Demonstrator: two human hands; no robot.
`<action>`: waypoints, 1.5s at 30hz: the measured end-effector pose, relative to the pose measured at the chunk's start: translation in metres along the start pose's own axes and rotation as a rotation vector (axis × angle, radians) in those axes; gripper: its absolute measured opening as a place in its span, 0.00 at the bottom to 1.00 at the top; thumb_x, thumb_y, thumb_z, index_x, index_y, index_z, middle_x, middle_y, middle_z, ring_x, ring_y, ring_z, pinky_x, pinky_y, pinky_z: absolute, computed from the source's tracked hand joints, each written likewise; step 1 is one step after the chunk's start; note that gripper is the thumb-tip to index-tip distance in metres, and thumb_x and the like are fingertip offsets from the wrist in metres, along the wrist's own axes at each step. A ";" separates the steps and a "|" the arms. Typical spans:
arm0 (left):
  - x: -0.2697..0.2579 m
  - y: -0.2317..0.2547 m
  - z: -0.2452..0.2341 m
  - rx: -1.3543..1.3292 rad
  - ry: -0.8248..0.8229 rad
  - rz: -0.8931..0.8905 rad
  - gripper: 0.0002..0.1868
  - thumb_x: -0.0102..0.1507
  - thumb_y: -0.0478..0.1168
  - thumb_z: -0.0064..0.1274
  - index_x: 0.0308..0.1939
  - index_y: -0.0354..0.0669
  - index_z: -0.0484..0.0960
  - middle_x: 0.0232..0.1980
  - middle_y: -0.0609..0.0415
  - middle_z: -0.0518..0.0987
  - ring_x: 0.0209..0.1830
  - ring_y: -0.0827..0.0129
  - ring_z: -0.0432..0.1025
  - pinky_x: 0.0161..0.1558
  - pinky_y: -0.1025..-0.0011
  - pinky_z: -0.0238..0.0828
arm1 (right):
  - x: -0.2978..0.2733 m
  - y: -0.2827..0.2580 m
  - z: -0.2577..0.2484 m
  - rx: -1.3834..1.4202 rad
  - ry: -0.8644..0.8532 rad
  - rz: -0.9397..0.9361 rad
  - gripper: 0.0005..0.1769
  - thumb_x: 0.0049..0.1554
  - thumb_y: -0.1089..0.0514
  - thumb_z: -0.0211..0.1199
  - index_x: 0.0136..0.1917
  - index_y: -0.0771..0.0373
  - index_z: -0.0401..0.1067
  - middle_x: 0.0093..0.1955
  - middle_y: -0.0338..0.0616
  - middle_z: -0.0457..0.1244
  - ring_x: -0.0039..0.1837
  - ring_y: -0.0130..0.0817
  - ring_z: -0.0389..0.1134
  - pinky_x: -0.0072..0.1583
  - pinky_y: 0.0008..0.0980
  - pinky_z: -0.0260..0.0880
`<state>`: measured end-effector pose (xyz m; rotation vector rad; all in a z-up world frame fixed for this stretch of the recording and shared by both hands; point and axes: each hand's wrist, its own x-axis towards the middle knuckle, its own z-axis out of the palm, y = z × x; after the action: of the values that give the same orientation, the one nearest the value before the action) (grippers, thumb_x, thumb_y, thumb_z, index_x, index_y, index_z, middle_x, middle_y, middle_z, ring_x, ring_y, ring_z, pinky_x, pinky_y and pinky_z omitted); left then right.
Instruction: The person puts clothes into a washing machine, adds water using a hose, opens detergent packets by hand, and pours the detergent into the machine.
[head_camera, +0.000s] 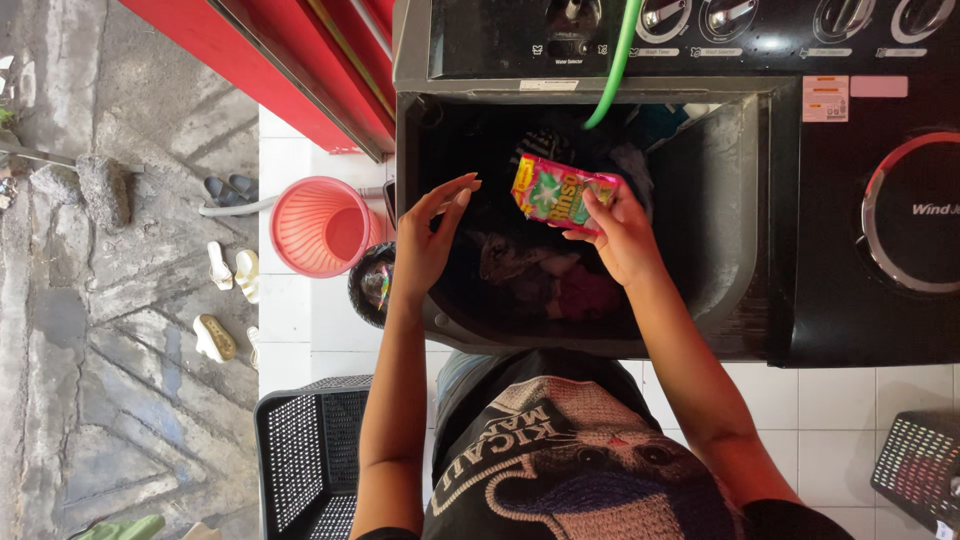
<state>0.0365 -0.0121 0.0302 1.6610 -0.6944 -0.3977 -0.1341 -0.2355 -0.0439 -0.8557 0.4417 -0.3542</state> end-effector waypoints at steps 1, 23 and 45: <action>0.000 0.000 0.000 0.012 0.007 0.028 0.14 0.73 0.39 0.52 0.61 0.40 0.82 0.55 0.53 0.86 0.57 0.73 0.80 0.59 0.73 0.76 | -0.004 -0.008 0.006 -0.140 -0.005 -0.030 0.14 0.67 0.57 0.58 0.65 0.60 0.63 0.57 0.41 0.66 0.55 0.32 0.72 0.49 0.36 0.81; 0.023 -0.040 -0.006 -0.175 0.121 0.029 0.07 0.68 0.34 0.60 0.46 0.33 0.82 0.40 0.57 0.84 0.42 0.81 0.77 0.44 0.81 0.72 | 0.045 -0.043 0.094 -0.866 -0.299 -0.402 0.10 0.67 0.62 0.59 0.61 0.66 0.71 0.57 0.44 0.70 0.58 0.31 0.75 0.54 0.30 0.78; 0.018 0.001 -0.017 0.013 0.032 0.108 0.13 0.63 0.34 0.65 0.51 0.34 0.85 0.43 0.54 0.82 0.41 0.75 0.77 0.46 0.77 0.73 | 0.040 -0.060 0.104 -0.923 -0.350 -0.423 0.10 0.68 0.60 0.60 0.61 0.65 0.73 0.55 0.46 0.72 0.54 0.33 0.76 0.52 0.29 0.82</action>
<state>0.0602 -0.0106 0.0364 1.6305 -0.7610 -0.2893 -0.0541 -0.2236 0.0538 -1.8914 0.0666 -0.3751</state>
